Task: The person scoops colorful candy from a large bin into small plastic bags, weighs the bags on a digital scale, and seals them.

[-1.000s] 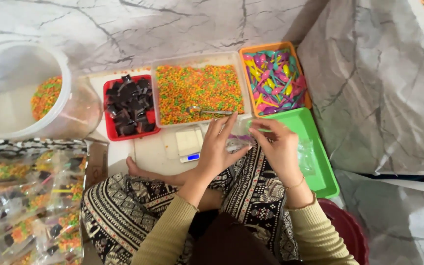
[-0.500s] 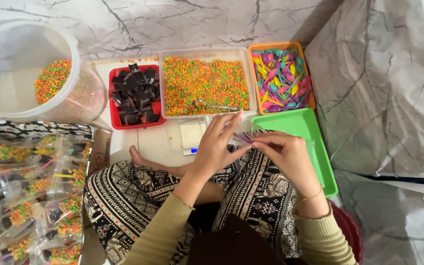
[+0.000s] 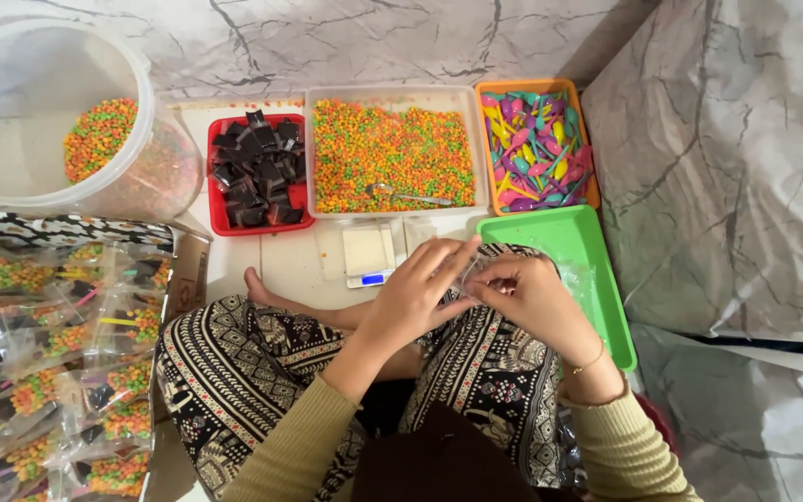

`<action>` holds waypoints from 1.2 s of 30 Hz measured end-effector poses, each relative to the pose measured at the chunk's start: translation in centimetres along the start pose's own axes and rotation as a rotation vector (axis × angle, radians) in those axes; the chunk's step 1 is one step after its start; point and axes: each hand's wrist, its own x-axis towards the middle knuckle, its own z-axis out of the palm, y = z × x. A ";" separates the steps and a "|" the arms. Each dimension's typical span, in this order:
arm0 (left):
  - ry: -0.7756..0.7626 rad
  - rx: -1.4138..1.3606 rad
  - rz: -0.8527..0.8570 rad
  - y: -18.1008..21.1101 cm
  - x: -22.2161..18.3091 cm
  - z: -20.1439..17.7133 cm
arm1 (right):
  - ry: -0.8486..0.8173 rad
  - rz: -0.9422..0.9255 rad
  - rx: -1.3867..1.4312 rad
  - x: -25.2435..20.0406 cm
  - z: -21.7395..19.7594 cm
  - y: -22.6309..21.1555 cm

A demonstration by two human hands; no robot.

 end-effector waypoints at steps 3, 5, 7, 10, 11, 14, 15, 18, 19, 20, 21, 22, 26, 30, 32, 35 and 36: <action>-0.013 -0.005 -0.014 -1.1 -0.7 0.9 | 0.057 -0.010 -0.005 0.2 0.8 -0.3; -0.025 0.029 -0.021 -2.2 -1.4 1.4 | 0.082 -0.039 -0.014 0.9 1.4 0.0; -0.039 0.061 -0.026 -3.6 -1.7 1.3 | 0.110 -0.065 -0.024 1.9 2.0 0.3; -0.047 0.032 -0.125 -6.2 -1.9 0.2 | 0.054 -0.130 0.123 4.3 2.3 1.4; 0.059 -0.011 -0.202 -7.0 -1.9 -0.1 | 0.036 -0.104 0.168 5.4 2.2 2.2; 0.229 -0.036 -0.316 -8.7 -1.6 -2.4 | 0.074 -0.095 0.160 11.3 3.6 7.5; 0.293 -0.023 -0.351 -9.2 -1.4 -3.4 | 0.132 -0.109 0.106 13.6 4.5 9.8; 0.360 0.046 -0.351 -11.0 -2.1 -4.4 | 0.069 -0.001 -0.040 20.3 9.7 18.3; 0.361 0.050 -0.350 -11.3 -2.0 -4.6 | 0.069 -0.005 -0.038 21.8 11.1 20.8; 0.371 0.048 -0.388 -11.6 -2.1 -4.9 | -0.017 0.055 -0.263 23.4 12.7 23.2; 0.382 0.045 -0.426 -11.9 -2.1 -5.3 | -0.102 0.114 -0.489 25.0 14.4 25.6; 0.385 0.055 -0.432 -12.4 -2.3 -5.4 | -0.110 0.105 -0.486 25.3 14.6 24.6; 0.327 0.031 -0.513 -14.5 -2.8 -6.6 | -0.200 0.218 -0.828 26.6 15.4 22.5; 0.334 -0.008 -0.617 -17.3 -3.5 -7.3 | -0.244 0.053 -0.585 28.1 14.1 22.9; 0.340 -0.016 -0.622 -17.8 -3.1 -7.8 | -0.225 0.084 -0.214 28.3 12.8 21.9; 0.333 -0.036 -0.621 -18.4 -3.2 -7.7 | -0.054 0.110 0.250 28.7 11.4 19.3; 0.328 -0.041 -0.610 -18.7 -3.2 -7.7 | 0.092 0.095 0.339 29.2 11.0 18.1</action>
